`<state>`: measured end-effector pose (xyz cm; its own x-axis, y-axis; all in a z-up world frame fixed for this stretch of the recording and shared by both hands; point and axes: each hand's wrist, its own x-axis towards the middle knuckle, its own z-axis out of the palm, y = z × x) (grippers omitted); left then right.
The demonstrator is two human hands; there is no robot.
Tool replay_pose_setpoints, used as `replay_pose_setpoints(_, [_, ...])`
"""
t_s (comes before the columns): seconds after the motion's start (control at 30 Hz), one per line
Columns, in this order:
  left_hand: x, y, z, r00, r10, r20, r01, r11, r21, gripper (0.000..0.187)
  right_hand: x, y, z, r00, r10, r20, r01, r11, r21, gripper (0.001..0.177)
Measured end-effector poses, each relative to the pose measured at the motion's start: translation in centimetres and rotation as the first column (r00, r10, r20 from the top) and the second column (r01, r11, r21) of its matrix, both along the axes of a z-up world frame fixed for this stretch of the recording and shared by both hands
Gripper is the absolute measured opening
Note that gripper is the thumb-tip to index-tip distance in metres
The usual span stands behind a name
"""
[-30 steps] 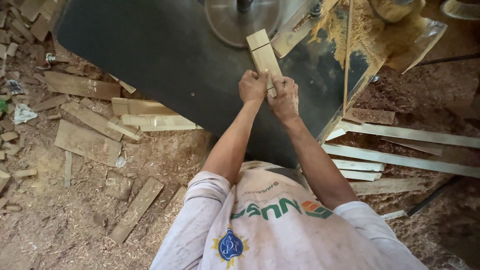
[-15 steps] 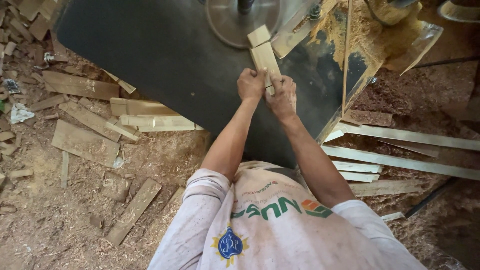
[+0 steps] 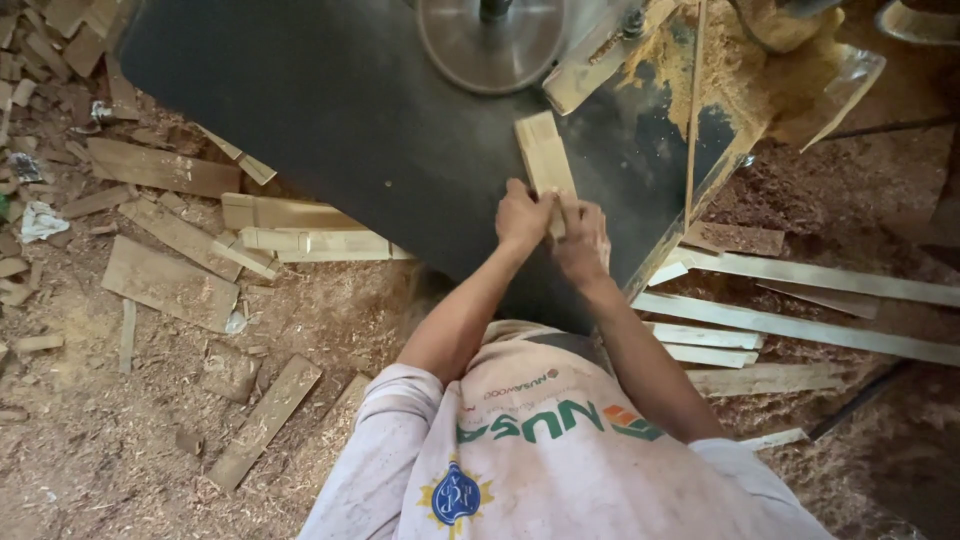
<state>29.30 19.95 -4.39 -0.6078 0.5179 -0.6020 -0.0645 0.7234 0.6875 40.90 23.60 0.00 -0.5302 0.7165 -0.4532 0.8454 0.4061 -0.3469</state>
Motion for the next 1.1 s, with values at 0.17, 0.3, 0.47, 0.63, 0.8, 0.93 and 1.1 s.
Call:
replay_pose_setpoints(0.17, [0.2,-0.8,8.0,0.987,-0.031,0.155,0.043,0.996,-0.077,0.084,4.0,-3.1,0.0,0.952,0.162,-0.261,-0.072,0.944,0.321,0.074])
replay_pose_setpoints(0.3, [1.4,-1.4,2.9,0.969,0.033,0.247,-0.016,0.997,-0.071,0.092,6.6,-2.3,0.5,0.788,0.033,-0.615,0.054,0.991,0.123,0.085])
replay_pose_setpoints(0.47, [2.3,-2.1,2.4,0.902,0.13,0.412,-0.191,0.975,0.11,0.064,7.3,0.7,-0.5,0.72,-0.569,-0.397,0.209,0.724,-0.658,0.056])
replay_pose_setpoints(0.63, [1.2,-2.5,3.3,0.973,-0.002,0.23,-0.011,0.998,0.055,0.061,6.2,0.9,-2.8,0.847,-0.444,-0.294,0.252,0.82,-0.513,0.073])
replay_pose_setpoints(0.8, [-0.4,-2.9,3.2,0.998,0.054,0.023,-0.054,0.998,0.029,0.051,2.6,-0.5,-2.1,0.982,-0.055,-0.182,0.076,0.991,0.111,0.064])
replay_pose_setpoints(0.93, [-0.5,-1.7,1.2,0.996,0.091,0.0,-0.091,0.995,0.047,0.04,1.3,-0.6,-1.1,0.987,-0.012,-0.161,0.033,0.992,0.123,0.066])
replay_pose_setpoints(1.1, [-0.9,-0.2,-0.2,0.99,0.139,-0.006,-0.139,0.99,-0.001,0.04,1.5,0.2,-0.9,0.993,0.012,-0.12,-0.003,0.997,0.082,0.066])
